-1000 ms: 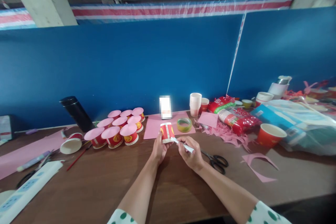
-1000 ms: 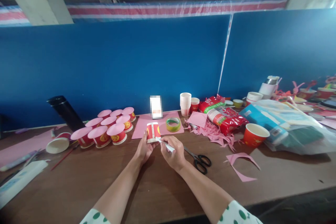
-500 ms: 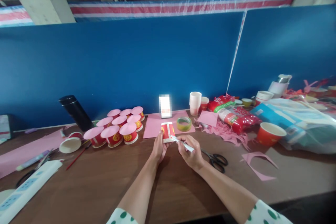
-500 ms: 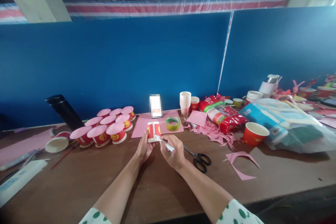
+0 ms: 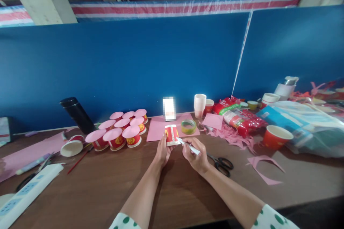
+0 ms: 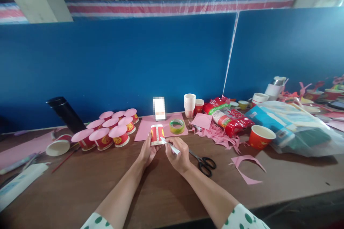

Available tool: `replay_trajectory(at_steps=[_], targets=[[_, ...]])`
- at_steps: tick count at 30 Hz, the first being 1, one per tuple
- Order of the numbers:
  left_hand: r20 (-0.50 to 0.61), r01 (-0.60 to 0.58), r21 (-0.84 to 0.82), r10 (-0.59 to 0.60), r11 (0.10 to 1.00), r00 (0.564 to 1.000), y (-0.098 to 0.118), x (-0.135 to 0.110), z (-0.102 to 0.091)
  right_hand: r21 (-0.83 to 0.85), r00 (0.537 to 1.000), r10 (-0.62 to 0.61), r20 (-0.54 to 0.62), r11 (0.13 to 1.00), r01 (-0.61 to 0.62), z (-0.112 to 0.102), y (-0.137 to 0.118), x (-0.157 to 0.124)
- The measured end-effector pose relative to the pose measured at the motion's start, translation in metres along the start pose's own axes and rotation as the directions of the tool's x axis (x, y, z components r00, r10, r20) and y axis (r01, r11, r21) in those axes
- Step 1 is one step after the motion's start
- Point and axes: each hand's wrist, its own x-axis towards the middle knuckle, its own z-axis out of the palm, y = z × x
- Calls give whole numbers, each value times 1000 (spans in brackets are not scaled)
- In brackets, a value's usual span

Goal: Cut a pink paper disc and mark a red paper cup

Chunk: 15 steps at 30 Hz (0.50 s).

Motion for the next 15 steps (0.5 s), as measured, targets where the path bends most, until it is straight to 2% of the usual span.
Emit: replay_trajectory(at_steps=[6,15], targets=[[-12,9,-28,-9,1000,1000,1,0,0,7,999,-31,-19,999,31,-1,-4,1],[-20,-5,-26,5,1000,1000,0,1,-2,-17,998,-41,51,999,42,0,-8,0]])
